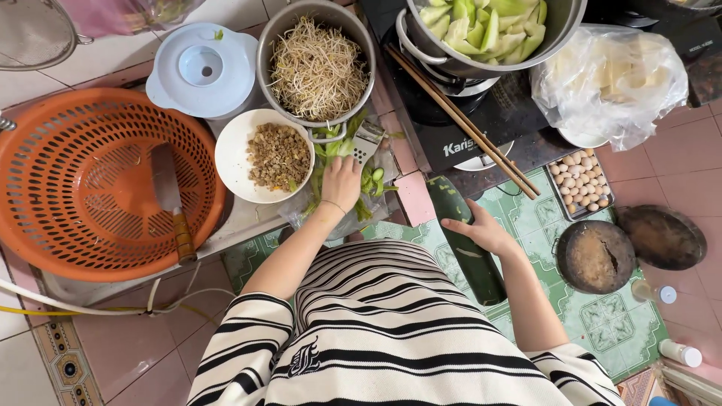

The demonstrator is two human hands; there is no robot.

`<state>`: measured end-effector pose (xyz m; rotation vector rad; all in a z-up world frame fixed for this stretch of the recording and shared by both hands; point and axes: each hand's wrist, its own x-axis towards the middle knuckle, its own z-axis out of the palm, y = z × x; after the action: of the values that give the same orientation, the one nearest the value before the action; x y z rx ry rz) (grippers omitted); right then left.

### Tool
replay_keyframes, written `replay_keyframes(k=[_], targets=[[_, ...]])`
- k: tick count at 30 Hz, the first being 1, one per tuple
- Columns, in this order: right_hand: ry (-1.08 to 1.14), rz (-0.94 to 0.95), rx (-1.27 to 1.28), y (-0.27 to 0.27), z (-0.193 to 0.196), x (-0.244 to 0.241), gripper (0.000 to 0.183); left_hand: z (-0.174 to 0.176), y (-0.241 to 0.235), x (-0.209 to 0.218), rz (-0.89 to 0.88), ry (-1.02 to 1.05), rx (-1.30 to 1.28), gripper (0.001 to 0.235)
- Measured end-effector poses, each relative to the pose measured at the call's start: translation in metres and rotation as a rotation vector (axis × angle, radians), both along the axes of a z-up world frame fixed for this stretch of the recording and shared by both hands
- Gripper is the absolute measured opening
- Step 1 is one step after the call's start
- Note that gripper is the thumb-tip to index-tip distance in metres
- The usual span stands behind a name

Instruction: The person grates a whole green gourd with a handheld grater over a bowl, letting the shreds fall while peels collect on the counter. They then cut off the end of the gourd with a knife and rinse the gourd under the kitchen tap.

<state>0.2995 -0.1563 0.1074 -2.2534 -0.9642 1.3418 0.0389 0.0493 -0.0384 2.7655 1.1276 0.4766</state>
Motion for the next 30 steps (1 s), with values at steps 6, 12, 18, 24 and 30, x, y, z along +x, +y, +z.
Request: replay_keyframes(k=[6, 12, 18, 24, 30], targets=[[0.013, 0.010, 0.014, -0.001, -0.004, 0.000, 0.091, -0.019, 0.008, 0.002, 0.202, 0.132, 0.061, 0.041], [0.023, -0.038, 0.043, -0.003, -0.014, 0.006, 0.097, 0.005, 0.003, 0.022, 0.090, 0.024, -0.110, 0.045], [-0.007, -0.034, 0.035, -0.001, -0.003, 0.001, 0.107, -0.036, 0.013, 0.041, 0.187, 0.023, -0.056, 0.055], [0.029, -0.061, 0.048, -0.006, -0.008, 0.005, 0.104, 0.010, 0.017, 0.040, 0.208, 0.024, -0.155, 0.074], [0.062, -0.090, 0.093, -0.010, -0.028, 0.023, 0.101, 0.075, 0.021, 0.019, 0.092, -0.419, -0.623, 0.090]])
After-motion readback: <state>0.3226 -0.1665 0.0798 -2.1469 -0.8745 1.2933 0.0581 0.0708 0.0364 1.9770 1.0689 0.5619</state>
